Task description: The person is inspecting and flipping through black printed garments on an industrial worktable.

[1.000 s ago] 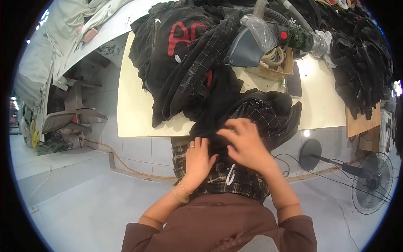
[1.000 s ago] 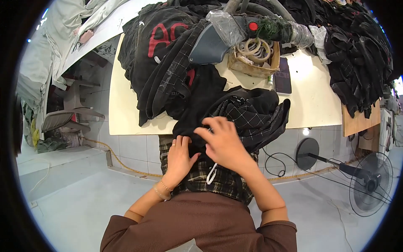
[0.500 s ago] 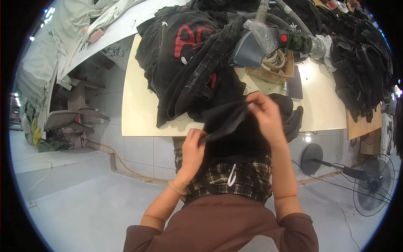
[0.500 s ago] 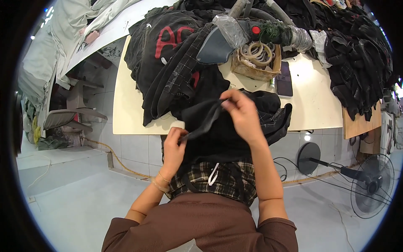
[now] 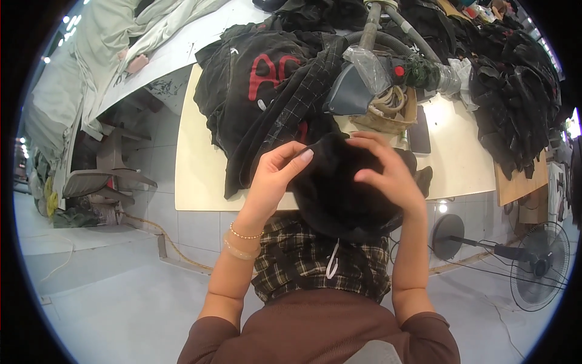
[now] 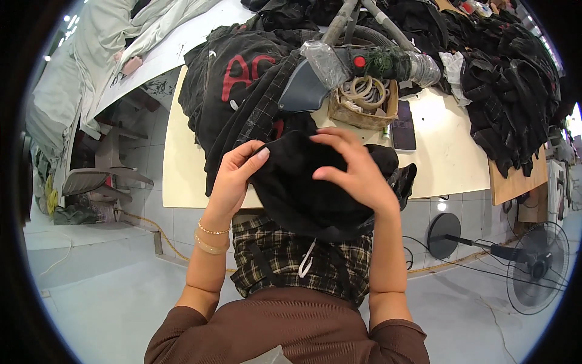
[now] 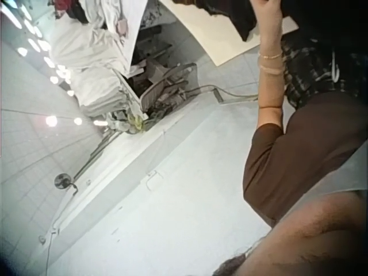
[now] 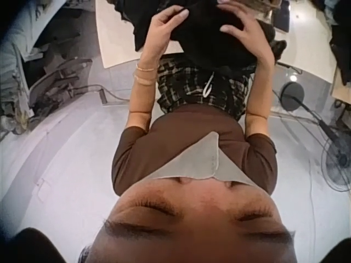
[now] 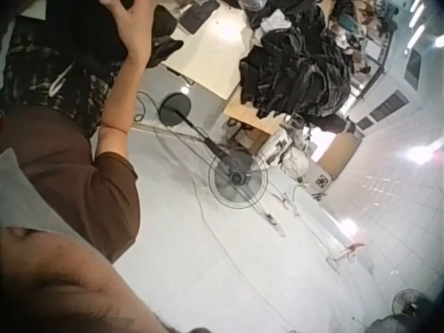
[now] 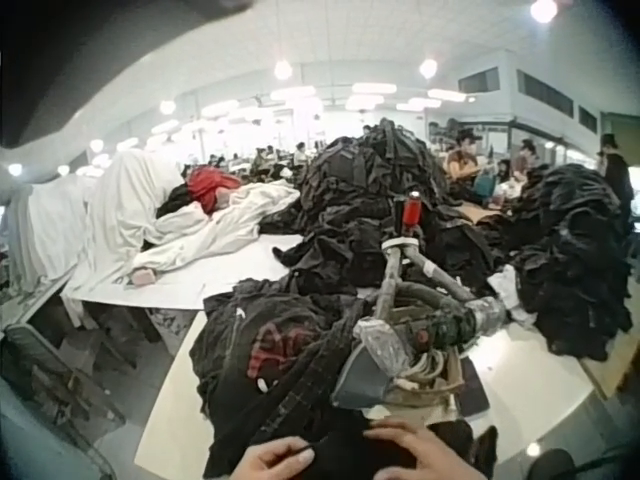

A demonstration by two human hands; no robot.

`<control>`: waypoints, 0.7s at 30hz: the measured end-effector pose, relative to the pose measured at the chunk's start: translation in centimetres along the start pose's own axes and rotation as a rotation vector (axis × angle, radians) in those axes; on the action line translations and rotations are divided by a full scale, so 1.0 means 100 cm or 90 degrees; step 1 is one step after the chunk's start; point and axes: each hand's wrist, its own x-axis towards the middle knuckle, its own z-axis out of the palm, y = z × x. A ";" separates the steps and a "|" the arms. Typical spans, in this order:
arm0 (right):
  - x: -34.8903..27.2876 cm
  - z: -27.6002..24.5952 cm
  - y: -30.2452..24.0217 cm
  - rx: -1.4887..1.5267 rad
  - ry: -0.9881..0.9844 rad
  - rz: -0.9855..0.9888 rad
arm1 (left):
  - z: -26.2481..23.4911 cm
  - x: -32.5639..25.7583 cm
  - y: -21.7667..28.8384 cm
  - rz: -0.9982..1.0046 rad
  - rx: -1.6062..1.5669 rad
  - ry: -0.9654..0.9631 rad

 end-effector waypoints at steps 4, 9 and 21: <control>0.017 0.022 -0.002 0.189 -0.036 0.053 | -0.001 0.008 0.005 -0.012 -0.099 -0.052; 0.022 0.021 0.012 0.440 -0.134 0.176 | 0.001 0.013 0.018 -0.031 -0.102 -0.061; 0.030 0.029 -0.002 0.712 0.035 0.210 | 0.005 0.037 0.009 0.020 -0.096 -0.018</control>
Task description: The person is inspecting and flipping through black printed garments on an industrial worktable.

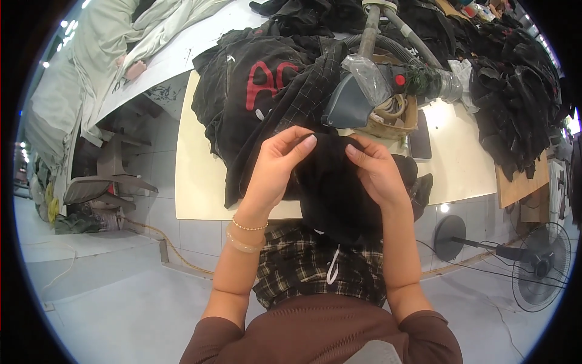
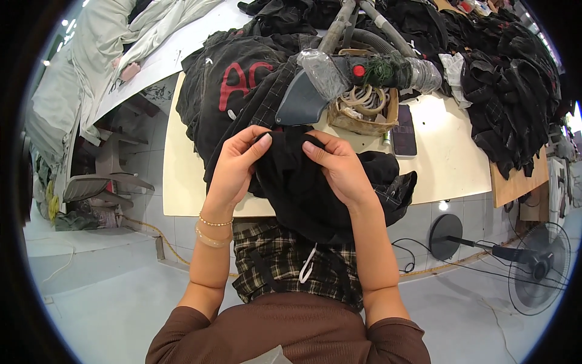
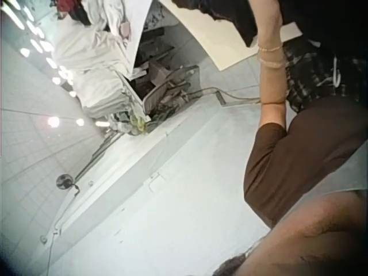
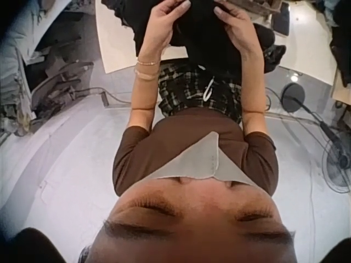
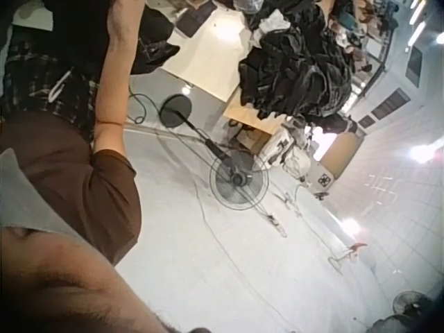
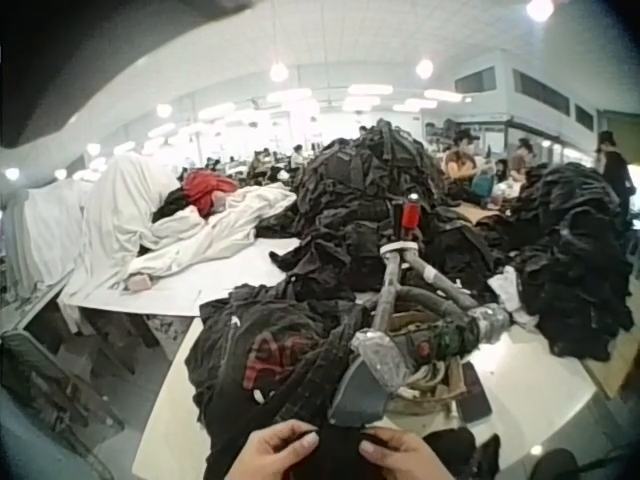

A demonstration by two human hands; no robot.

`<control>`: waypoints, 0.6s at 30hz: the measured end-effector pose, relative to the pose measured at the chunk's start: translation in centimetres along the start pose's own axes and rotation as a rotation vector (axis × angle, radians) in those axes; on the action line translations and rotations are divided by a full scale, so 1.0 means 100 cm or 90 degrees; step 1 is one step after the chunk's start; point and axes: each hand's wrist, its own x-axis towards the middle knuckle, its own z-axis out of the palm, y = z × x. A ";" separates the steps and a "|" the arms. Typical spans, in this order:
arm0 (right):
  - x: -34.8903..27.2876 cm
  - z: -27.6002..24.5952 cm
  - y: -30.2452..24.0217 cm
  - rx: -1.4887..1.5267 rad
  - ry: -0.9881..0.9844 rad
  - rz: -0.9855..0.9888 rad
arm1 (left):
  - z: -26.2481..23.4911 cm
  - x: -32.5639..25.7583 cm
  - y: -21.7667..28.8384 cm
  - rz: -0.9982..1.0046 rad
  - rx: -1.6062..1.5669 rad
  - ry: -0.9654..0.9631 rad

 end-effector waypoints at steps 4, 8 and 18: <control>0.000 0.015 -0.006 0.101 0.025 -0.016 | 0.002 0.005 -0.003 -0.012 -0.130 0.004; 0.003 0.009 0.002 0.203 0.018 0.032 | 0.003 0.006 -0.007 -0.030 -0.128 0.028; -0.005 0.012 0.010 0.362 0.070 0.070 | 0.002 0.005 -0.010 0.245 0.391 0.083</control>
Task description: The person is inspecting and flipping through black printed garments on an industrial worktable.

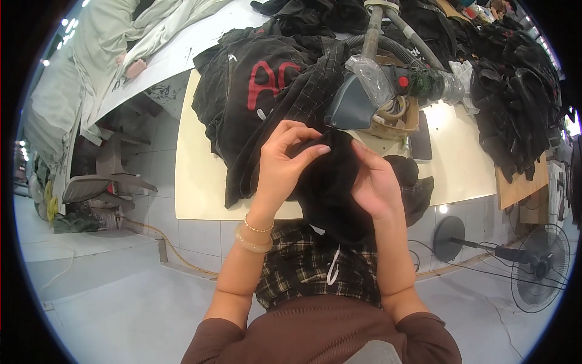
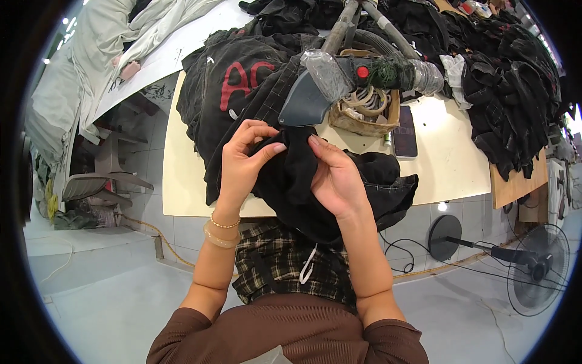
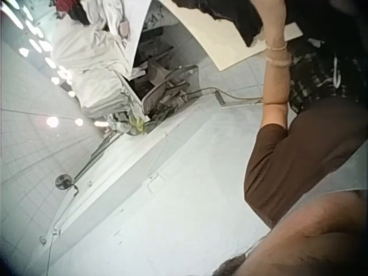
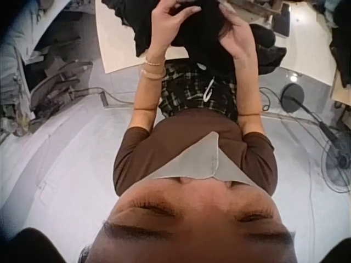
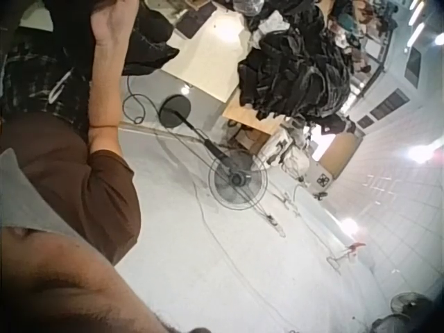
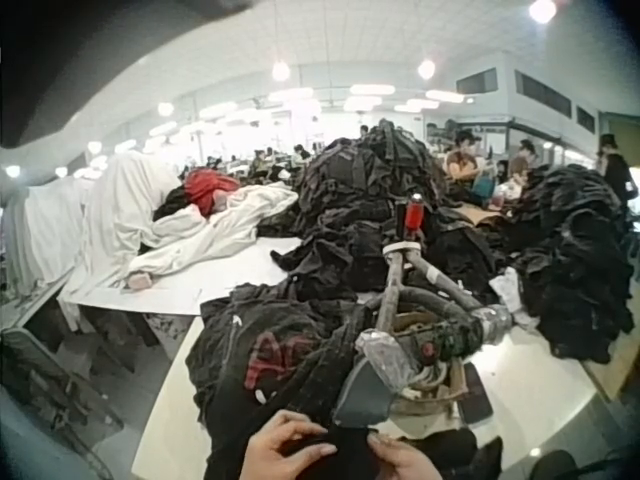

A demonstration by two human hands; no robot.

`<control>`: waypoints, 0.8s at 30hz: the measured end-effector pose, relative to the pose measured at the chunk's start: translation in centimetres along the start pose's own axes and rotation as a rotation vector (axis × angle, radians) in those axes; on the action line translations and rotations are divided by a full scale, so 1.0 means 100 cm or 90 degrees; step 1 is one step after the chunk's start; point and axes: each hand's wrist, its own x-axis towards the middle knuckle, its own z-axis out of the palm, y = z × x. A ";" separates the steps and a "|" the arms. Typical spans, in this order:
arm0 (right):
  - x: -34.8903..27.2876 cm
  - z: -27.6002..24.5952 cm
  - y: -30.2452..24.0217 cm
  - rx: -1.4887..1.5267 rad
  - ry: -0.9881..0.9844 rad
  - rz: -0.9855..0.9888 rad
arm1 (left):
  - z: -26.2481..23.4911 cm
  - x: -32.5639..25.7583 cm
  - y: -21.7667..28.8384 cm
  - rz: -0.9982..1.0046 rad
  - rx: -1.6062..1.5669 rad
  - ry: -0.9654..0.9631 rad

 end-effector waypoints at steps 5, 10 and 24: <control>-0.004 0.004 0.004 0.023 0.039 -0.014 | 0.007 0.002 0.003 0.041 -0.013 0.065; -0.006 0.005 0.006 0.042 0.034 -0.025 | 0.010 0.001 0.005 0.019 -0.018 0.079; -0.009 0.006 0.004 0.008 0.011 -0.064 | 0.013 0.003 0.004 0.038 -0.050 0.131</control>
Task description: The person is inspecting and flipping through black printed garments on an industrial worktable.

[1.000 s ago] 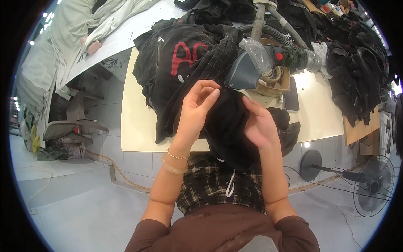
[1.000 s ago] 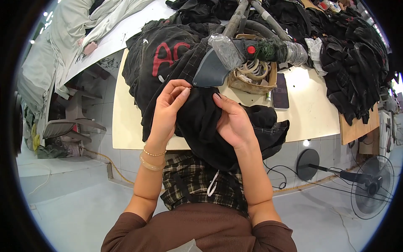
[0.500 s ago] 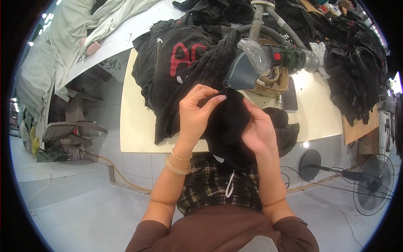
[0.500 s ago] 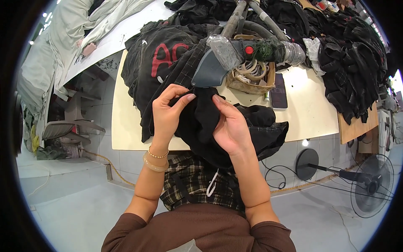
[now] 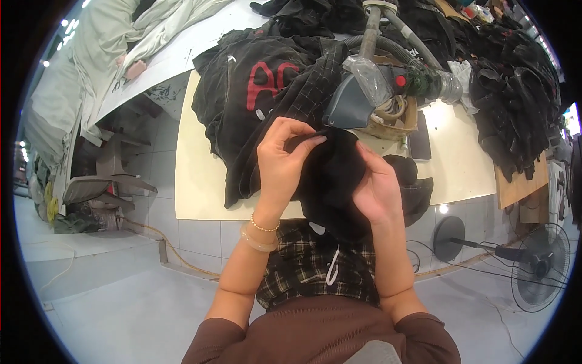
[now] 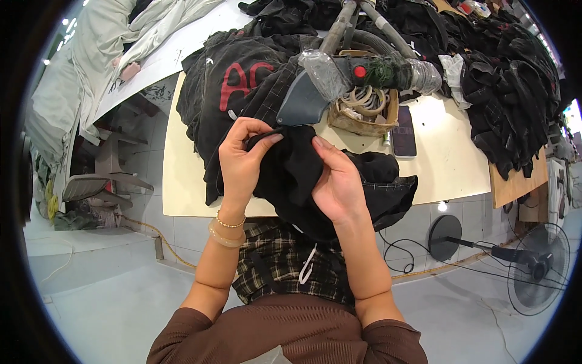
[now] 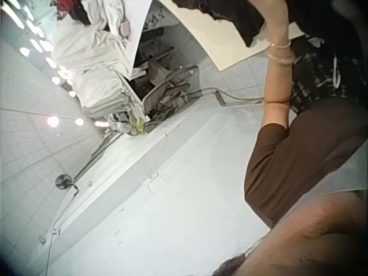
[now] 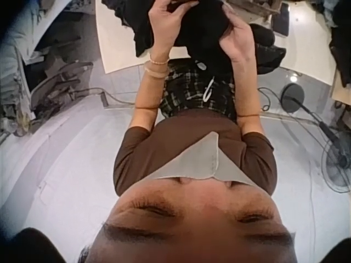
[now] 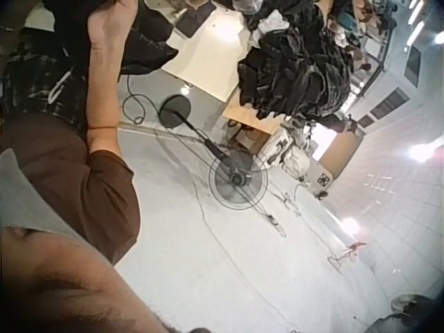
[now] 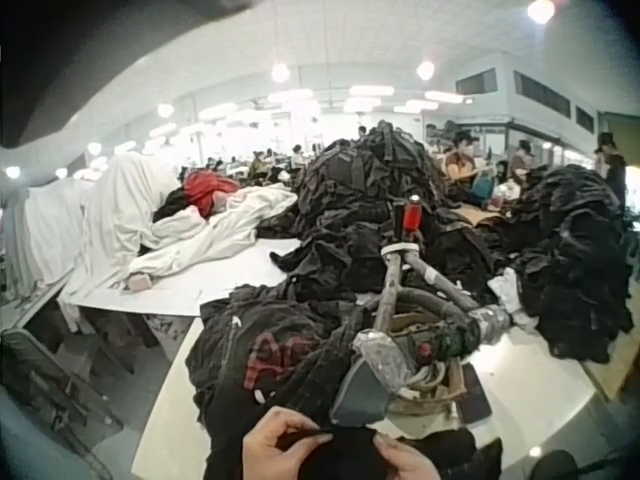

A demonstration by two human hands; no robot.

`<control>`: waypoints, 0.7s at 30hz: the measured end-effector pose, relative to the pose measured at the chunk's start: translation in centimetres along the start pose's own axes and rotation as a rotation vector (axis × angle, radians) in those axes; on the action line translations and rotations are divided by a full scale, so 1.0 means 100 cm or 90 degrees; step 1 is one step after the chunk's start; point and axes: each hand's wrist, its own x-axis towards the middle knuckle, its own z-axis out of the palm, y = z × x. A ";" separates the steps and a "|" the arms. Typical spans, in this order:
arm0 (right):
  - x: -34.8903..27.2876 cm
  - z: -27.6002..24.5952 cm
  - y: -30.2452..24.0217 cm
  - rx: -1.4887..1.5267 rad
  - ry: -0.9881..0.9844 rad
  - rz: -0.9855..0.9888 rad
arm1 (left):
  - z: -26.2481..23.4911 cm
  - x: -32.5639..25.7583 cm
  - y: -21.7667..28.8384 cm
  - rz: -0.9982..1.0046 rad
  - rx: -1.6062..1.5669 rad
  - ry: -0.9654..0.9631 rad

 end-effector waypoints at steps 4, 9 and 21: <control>-0.003 -0.001 -0.004 -0.007 -0.011 -0.015 | 0.002 0.000 0.003 0.012 0.049 -0.008; 0.001 -0.005 0.000 0.006 -0.032 -0.010 | 0.000 0.000 0.005 0.013 0.076 0.018; -0.005 -0.006 -0.005 0.025 -0.057 -0.014 | 0.013 -0.003 0.004 0.055 0.107 0.076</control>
